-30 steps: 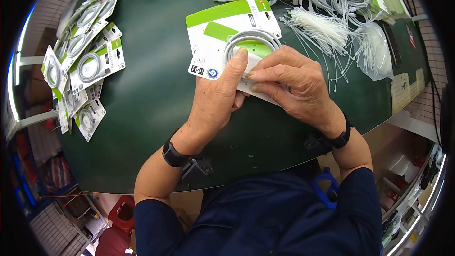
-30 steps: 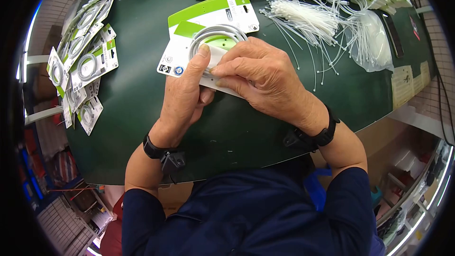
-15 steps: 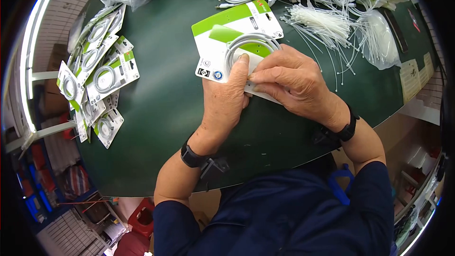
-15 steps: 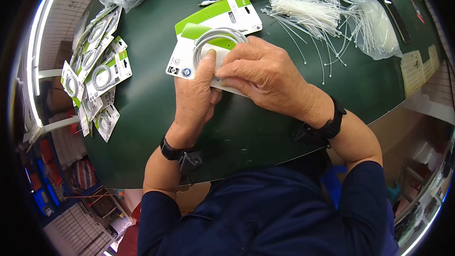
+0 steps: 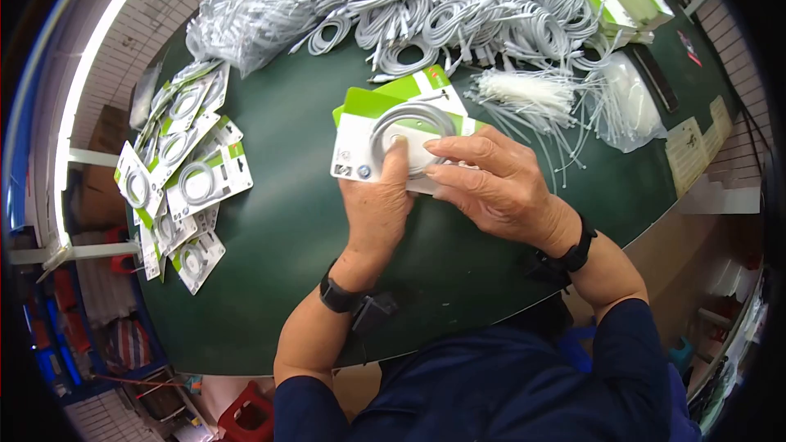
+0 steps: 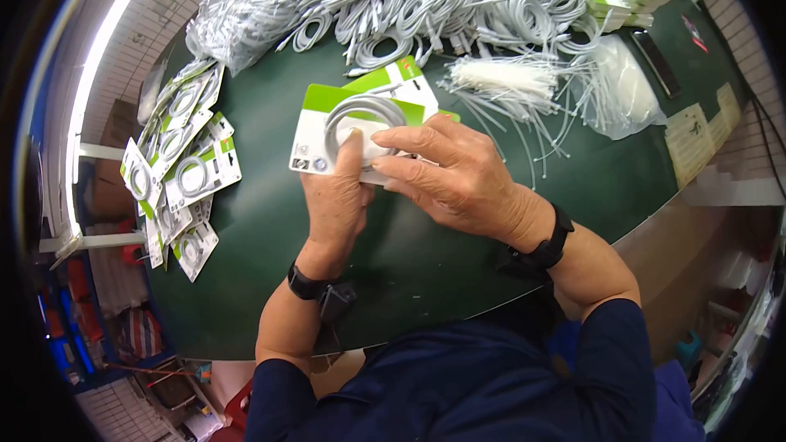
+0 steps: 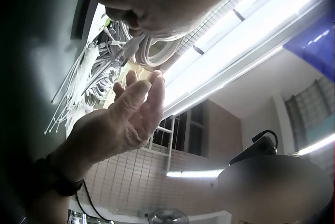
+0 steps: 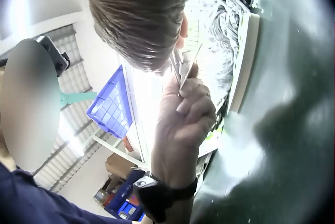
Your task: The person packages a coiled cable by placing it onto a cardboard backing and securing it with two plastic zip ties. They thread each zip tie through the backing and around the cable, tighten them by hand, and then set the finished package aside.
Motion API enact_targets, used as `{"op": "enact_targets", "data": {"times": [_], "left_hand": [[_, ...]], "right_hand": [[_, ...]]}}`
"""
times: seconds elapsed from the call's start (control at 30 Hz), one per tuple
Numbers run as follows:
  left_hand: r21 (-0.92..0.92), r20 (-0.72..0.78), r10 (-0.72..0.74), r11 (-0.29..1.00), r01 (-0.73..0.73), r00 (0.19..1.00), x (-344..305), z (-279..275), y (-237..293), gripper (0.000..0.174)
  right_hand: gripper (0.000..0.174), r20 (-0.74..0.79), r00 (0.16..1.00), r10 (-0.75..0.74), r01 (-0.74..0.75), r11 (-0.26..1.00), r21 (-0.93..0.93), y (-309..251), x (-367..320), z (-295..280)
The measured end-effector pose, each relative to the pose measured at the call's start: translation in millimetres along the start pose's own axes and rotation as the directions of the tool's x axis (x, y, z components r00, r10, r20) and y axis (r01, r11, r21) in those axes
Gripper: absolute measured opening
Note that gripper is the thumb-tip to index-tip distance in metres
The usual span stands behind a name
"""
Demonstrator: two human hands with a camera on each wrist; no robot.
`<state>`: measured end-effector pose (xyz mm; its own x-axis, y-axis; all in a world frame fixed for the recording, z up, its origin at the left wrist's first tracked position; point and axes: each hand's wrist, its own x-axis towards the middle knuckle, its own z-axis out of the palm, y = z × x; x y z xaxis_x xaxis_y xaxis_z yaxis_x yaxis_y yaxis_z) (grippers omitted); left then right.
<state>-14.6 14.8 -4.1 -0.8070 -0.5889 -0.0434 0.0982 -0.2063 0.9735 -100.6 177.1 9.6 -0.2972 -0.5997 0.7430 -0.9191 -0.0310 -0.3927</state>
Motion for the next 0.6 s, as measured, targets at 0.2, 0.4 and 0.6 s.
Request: {"op": "enact_targets", "data": {"times": [0.2,0.4,0.6], "left_hand": [[-0.045,-0.088,-0.014,0.999,0.010,0.996,12,-10,16,0.024],[-0.067,-0.180,0.003,0.998,-0.016,0.984,26,-33,10,0.026],[-0.095,-0.147,0.027,0.995,-0.041,0.989,26,-32,12,0.021]], "right_hand": [[0.017,-0.030,0.929,0.368,-0.369,0.923,-0.108,36,5,-41],[0.020,0.256,0.685,0.682,-0.529,0.707,-0.469,70,-15,-54],[0.022,0.314,0.588,0.746,-0.559,0.655,-0.508,70,-16,-37]]}}
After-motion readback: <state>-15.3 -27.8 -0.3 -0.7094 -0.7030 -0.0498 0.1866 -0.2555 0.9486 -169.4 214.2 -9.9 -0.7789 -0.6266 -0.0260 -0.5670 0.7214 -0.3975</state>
